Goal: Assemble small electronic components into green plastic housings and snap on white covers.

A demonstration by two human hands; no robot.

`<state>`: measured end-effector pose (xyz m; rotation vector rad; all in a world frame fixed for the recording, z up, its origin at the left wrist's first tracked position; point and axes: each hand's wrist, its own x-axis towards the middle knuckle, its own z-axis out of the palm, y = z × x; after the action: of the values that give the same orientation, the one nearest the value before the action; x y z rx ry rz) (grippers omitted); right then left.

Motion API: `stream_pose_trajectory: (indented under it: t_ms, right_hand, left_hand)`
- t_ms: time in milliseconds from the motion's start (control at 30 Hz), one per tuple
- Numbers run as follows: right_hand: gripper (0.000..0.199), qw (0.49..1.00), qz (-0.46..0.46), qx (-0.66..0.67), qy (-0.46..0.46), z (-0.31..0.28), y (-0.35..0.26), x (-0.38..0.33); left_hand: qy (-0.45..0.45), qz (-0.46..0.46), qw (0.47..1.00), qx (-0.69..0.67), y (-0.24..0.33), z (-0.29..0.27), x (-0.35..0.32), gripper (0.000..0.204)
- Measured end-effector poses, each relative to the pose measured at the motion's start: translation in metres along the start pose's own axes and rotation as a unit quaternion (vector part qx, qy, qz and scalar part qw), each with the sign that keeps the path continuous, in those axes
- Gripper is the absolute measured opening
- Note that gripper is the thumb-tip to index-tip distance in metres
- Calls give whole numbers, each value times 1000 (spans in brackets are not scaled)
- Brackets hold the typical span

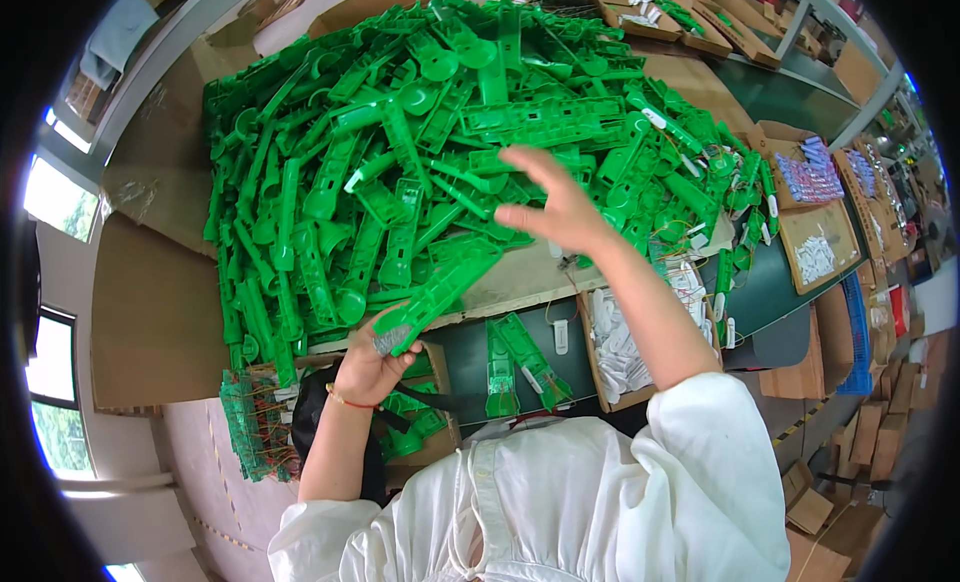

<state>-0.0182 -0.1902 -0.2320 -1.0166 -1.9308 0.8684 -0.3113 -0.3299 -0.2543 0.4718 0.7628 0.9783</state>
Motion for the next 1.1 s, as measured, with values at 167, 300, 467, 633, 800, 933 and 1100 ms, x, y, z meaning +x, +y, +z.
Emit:
stream_pose_trajectory:
  t_ms: [167, 300, 467, 633, 800, 933, 1100]
  right_hand:
    - [103, 844, 25, -535, 18, -25, 41, 43]
    - [97, 852, 0, -523, 6, -22, 57, 68]
    - [69, 926, 41, -374, 14, -34, 42, 70]
    - [51, 982, 137, 94, 90, -66, 24, 49]
    - [41, 831, 178, 525, 45, -69, 22, 11]
    - [39, 806, 189, 556, 76, -67, 29, -11]
    - [39, 800, 233, 547, 79, -83, 36, -19]
  left_hand:
    - [48, 40, 997, -42, -8, 7, -4, 47]
    - [40, 43, 996, -69, -17, 13, -3, 52]
    - [45, 48, 996, -64, -22, 15, -5, 52]
    - [50, 55, 995, -74, -27, 18, -8, 51]
    - [53, 62, 995, -54, -33, 30, -4, 48]
    - [42, 61, 995, -68, -42, 30, 1, 46]
    - [57, 49, 994, -83, -48, 30, 2, 48]
